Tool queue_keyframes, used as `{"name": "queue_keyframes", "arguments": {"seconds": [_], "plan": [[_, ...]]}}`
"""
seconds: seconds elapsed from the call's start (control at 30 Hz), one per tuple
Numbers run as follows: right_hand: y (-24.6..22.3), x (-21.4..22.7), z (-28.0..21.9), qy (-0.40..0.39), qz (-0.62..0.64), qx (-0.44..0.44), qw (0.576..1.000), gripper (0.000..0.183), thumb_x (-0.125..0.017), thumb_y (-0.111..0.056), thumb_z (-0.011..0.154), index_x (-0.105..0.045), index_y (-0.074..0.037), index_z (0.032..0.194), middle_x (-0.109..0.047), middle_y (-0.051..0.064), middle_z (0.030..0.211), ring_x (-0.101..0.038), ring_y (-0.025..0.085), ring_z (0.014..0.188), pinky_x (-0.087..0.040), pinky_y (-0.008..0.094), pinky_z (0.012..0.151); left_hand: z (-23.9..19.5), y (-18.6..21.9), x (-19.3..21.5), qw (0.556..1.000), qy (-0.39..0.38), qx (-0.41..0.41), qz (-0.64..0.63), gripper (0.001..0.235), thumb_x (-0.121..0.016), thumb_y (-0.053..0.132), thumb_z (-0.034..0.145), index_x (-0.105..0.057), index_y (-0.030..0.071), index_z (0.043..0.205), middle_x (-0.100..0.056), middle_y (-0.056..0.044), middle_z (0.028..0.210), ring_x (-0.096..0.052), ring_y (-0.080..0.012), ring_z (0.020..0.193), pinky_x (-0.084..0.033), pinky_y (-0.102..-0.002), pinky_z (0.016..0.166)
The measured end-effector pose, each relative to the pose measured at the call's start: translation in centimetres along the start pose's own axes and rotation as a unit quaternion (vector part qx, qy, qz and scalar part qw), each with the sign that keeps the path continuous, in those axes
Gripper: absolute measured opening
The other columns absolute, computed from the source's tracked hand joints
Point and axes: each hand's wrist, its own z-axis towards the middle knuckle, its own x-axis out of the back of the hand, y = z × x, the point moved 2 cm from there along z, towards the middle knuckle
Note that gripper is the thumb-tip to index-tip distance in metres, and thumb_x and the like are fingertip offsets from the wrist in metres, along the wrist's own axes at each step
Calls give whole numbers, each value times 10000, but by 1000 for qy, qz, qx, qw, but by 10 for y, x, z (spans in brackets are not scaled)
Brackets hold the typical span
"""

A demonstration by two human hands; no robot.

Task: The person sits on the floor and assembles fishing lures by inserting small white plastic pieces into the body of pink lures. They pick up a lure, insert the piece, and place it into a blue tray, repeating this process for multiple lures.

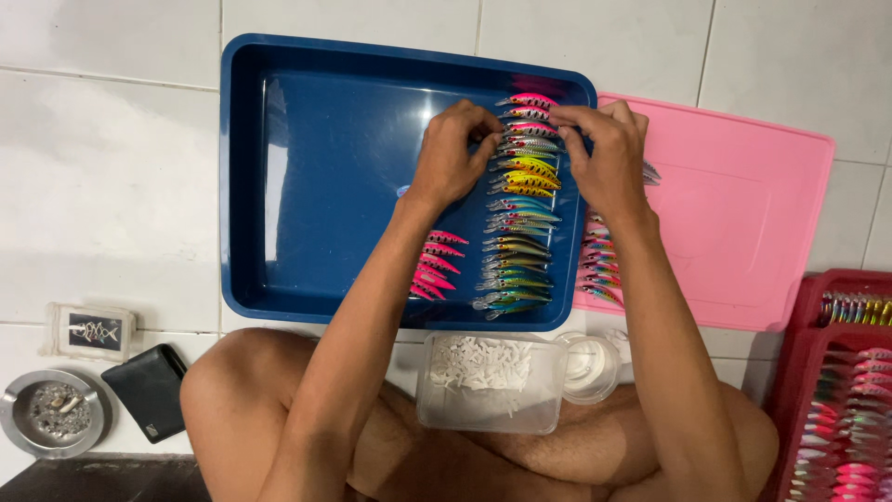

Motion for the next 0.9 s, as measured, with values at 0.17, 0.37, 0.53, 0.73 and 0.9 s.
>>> {"name": "queue_keyframes", "arguments": {"seconds": [0.17,0.37,0.53,0.73,0.9], "plan": [[-2,7,-9,27,53,-10,998,287,-658,23,1037,-749,-155,1242,-765,5,1129,-614,244,985,-393,405,953,0,-4,10,1000,4,10,6,81,-765,88,872,-746,120,944,-670,-71,829,-717,-258,810,-586,-421,764],[-53,37,-41,62,128,-18,990,243,-600,11,1074,-727,-67,1267,-751,128,1165,-669,345,1018,-462,464,956,-21,-2,43,992,-59,92,63,73,-732,135,847,-774,156,903,-735,-76,815,-735,-293,835,-587,-447,772],[-95,44,-129,35,182,-53,981,187,-611,-71,1055,-750,-82,1179,-762,113,1110,-711,315,1032,-512,455,970,-64,9,65,935,-217,189,209,147,-710,179,810,-820,225,896,-791,-91,922,-735,-380,999,-582,-514,888],[-168,66,-231,-18,268,-154,951,182,-688,-87,949,-823,-110,1068,-818,97,984,-761,255,923,-550,434,929,-89,31,51,892,-261,160,333,160,-859,311,764,-823,261,911,-772,-87,1047,-700,-363,1121,-551,-486,969],[-181,55,-276,-19,308,-202,930,153,-652,-126,964,-792,-75,998,-810,27,995,-726,122,947,-554,247,850,-99,10,42,883,-225,133,390,288,-774,204,876,-618,182,635,-726,-83,859,-685,-370,908,-465,-497,835]]}}
